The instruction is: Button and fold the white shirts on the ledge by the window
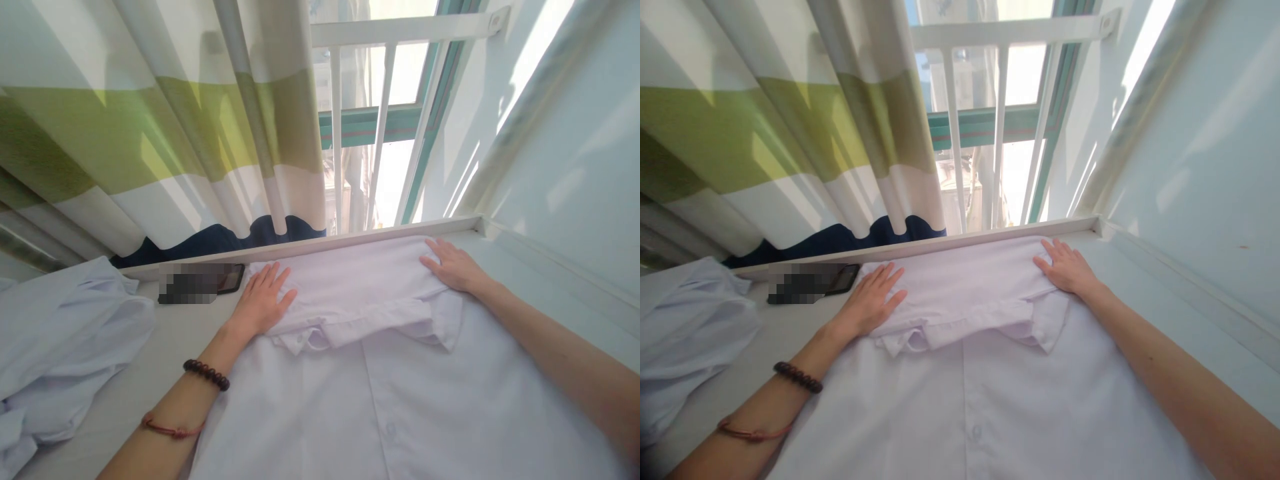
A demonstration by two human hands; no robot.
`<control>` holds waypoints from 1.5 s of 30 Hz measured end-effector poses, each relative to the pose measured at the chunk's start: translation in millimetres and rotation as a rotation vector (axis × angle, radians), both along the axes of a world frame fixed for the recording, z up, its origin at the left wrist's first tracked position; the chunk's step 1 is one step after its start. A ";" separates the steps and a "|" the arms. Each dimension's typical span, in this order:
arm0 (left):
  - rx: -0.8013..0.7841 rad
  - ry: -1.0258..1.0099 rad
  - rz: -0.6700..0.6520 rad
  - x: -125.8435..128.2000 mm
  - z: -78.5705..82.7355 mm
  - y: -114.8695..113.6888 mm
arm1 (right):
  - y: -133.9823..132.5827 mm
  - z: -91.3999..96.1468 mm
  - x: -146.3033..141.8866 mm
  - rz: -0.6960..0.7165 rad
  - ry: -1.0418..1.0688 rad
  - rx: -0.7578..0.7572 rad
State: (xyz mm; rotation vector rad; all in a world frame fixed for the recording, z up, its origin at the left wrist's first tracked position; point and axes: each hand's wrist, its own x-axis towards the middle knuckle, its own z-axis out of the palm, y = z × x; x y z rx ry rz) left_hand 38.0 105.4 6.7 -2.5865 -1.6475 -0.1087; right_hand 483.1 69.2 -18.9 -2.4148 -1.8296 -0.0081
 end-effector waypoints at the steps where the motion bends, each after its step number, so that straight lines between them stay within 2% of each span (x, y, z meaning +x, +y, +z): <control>1: 0.004 -0.006 0.006 0.6 -1.1 1.7 | 0.5 0.3 0.6 -0.007 -0.002 -0.005; 7: -0.001 -0.025 -0.014 0.3 1.7 9.4 | -2.0 10.2 -10.3 -0.011 0.016 -0.028; 9: -0.016 -0.037 -0.121 -4.0 6.1 2.9 | -9.3 12.3 -10.0 0.049 0.063 0.006; 13: 0.017 -0.148 -0.469 -11.0 9.8 -26.9 | -38.6 8.7 1.1 0.170 0.194 0.125; 16: 0.037 -0.241 -0.582 -10.1 7.5 -46.4 | -67.1 6.9 8.8 0.260 0.259 0.234; 19: -0.025 -0.366 -0.522 -6.0 7.3 -51.1 | -90.2 13.1 5.0 0.452 0.227 0.261; 22: -0.093 -0.524 -0.371 -1.9 11.6 -47.4 | -99.2 24.4 -11.7 0.610 0.162 0.260; 28: -0.077 -0.630 -0.023 6.8 22.1 -46.7 | -79.5 48.1 -53.4 0.758 0.235 0.248; 31: -0.030 -0.671 0.045 9.4 24.4 -47.8 | -64.3 56.9 -62.8 0.729 0.377 0.185; 33: -0.002 -0.707 0.067 9.3 24.7 -47.4 | -57.1 57.9 -65.1 0.648 0.494 0.182; 38: 0.042 -0.722 0.077 4.9 22.0 -45.0 | -61.0 36.6 -73.6 0.353 0.628 0.431; 41: 0.042 -0.702 0.076 3.0 19.8 -45.6 | -70.5 20.4 -78.8 0.325 0.661 0.480; 45: 0.038 -0.691 0.108 3.2 19.2 -47.0 | -72.1 11.5 -75.9 0.359 0.723 0.482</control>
